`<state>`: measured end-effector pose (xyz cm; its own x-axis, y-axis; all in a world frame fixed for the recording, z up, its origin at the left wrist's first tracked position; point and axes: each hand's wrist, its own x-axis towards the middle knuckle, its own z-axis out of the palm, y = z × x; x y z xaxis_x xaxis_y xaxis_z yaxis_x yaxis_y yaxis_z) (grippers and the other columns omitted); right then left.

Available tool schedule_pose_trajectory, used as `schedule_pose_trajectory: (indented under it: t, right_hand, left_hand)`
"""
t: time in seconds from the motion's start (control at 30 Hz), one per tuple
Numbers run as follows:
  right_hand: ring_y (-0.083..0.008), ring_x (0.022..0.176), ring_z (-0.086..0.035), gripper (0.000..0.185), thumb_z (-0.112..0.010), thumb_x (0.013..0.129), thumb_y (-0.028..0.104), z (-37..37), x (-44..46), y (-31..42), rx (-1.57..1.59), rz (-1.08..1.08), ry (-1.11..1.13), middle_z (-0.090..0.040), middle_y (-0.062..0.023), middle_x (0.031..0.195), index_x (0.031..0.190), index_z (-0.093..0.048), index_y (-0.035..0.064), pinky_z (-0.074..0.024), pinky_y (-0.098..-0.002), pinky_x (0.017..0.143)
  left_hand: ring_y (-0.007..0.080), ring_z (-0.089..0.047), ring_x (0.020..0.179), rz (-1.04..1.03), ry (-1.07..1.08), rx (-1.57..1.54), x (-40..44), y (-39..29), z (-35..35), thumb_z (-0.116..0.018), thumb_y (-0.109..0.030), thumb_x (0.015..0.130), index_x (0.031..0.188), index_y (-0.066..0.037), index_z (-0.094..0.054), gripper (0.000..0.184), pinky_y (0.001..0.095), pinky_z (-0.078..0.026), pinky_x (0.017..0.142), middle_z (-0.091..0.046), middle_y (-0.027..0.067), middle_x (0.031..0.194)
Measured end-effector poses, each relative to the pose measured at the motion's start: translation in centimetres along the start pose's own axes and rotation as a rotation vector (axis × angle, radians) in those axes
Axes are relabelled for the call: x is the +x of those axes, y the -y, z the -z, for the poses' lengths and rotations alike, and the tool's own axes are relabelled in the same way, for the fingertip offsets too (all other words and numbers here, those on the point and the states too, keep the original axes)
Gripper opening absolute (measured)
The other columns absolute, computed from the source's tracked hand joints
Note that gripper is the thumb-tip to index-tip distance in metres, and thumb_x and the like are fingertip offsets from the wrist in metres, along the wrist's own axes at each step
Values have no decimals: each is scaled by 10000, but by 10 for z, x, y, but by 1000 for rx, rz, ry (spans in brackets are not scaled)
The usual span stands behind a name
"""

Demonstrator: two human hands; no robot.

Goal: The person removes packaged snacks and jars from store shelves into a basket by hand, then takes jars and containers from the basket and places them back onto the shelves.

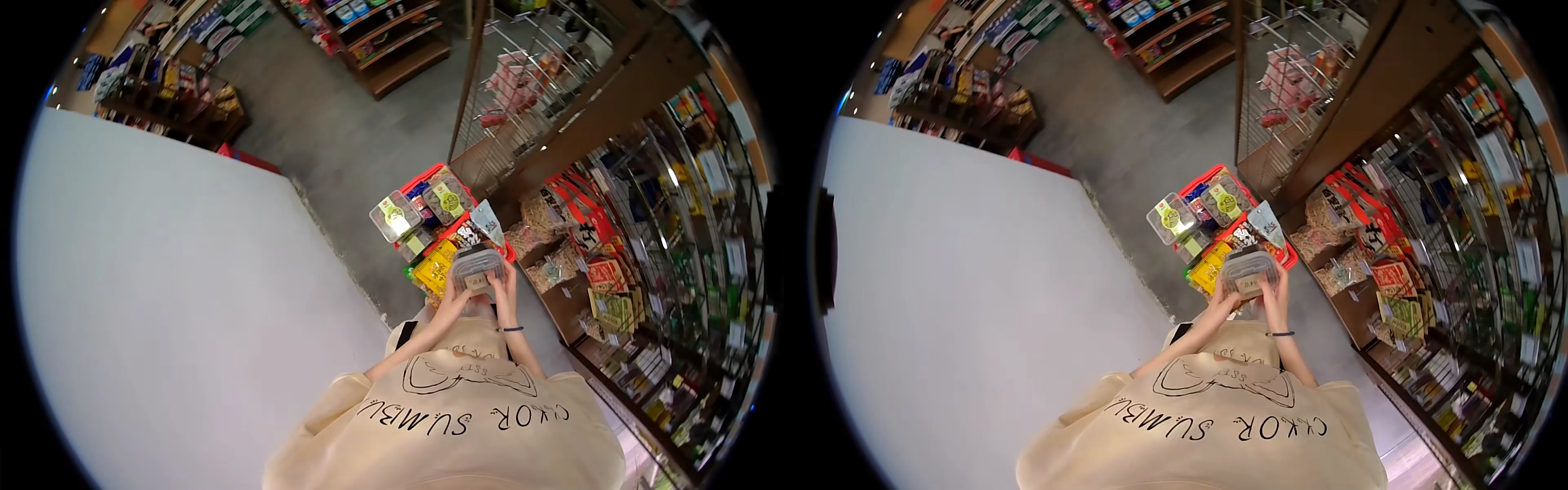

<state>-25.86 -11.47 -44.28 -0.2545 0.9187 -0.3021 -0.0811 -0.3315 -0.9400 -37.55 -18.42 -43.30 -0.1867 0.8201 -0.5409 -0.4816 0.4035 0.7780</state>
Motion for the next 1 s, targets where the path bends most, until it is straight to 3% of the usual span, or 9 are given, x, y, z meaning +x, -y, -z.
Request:
schedule_pose_trajectory:
  t: [0.07, 0.13, 0.27, 0.4, 0.57, 0.63, 0.77, 0.8, 1.0]
  right_hand:
    - [-188, 1093, -438, 456, -536, 838, 112, -1, -23, -4, -12, 26, -41, -447, -114, 1189, 1239, -349, 3, -330, -299, 944]
    - [-182, 1081, -440, 446, -535, 858, 153, -9, -43, -10, -21, 44, -83, -449, -115, 1185, 1229, -349, -11, -331, -296, 937]
    - [-191, 1099, -430, 457, -531, 858, 154, -27, -78, -24, -31, 19, -141, -445, -125, 1187, 1236, -337, -14, -342, -304, 933]
    - [-222, 1139, -416, 507, -536, 805, 93, -37, -99, -31, -241, 110, -108, -424, -154, 1203, 1252, -322, -16, -341, -317, 952]
    - [-225, 1146, -417, 542, -560, 784, 54, -65, -117, -11, -160, 159, -65, -382, -171, 1236, 1254, -306, -30, -373, -328, 943]
    - [-200, 1127, -437, 534, -556, 778, 67, -70, -122, -14, -218, 204, -83, -438, -126, 1205, 1256, -326, 0, -353, -310, 939]
    - [-216, 1092, -447, 541, -605, 760, 134, -73, -135, -20, -381, 254, -95, -451, -146, 1171, 1217, -354, -9, -347, -316, 934]
    - [-275, 1081, -442, 540, -616, 746, 142, -72, -138, -21, -357, 268, -96, -433, -180, 1132, 1191, -359, -26, -347, -340, 933]
    - [-259, 1112, -428, 558, -616, 747, 140, -46, -174, -21, -344, 247, -196, -428, -177, 1162, 1208, -350, -27, -338, -334, 947]
  left_hand:
    - [223, -245, 1262, 23, 77, -8, -15, 3, 10, -499, -88, 804, 1367, 1, -25, 741, 297, -224, 1022, -251, 159, 1354]
    - [199, -383, 1160, -117, 162, 257, -25, 11, 27, -527, -167, 800, 1385, -61, -31, 774, 300, -324, 948, -321, 128, 1298]
    - [294, -275, 1246, -158, 189, 296, -28, 49, 63, -609, -250, 738, 1344, 44, -106, 841, 304, -282, 981, -271, 217, 1327]
    - [281, -334, 1201, -225, 187, 393, -55, 38, 78, -592, -202, 758, 1335, 14, -139, 765, 312, -337, 937, -339, 214, 1273]
    - [256, -356, 1182, -243, 261, 245, -89, 6, 85, -574, -131, 782, 1341, -4, -102, 743, 333, -304, 971, -352, 207, 1251]
    - [251, -358, 1180, -231, 287, 230, -96, 1, 93, -570, -116, 790, 1342, -5, -89, 741, 341, -290, 982, -354, 205, 1244]
    - [252, -356, 1176, -278, 291, 385, -97, 10, 113, -581, -169, 803, 1345, -4, -83, 754, 329, -382, 911, -315, 205, 1255]
    - [252, -358, 1174, -257, 279, 395, -96, 18, 118, -580, -180, 807, 1348, -4, -78, 759, 321, -395, 896, -302, 201, 1265]
    - [220, -377, 1152, -206, 394, 453, -112, 28, 97, -573, -139, 816, 1352, -36, -91, 728, 297, -435, 842, -306, 156, 1265]
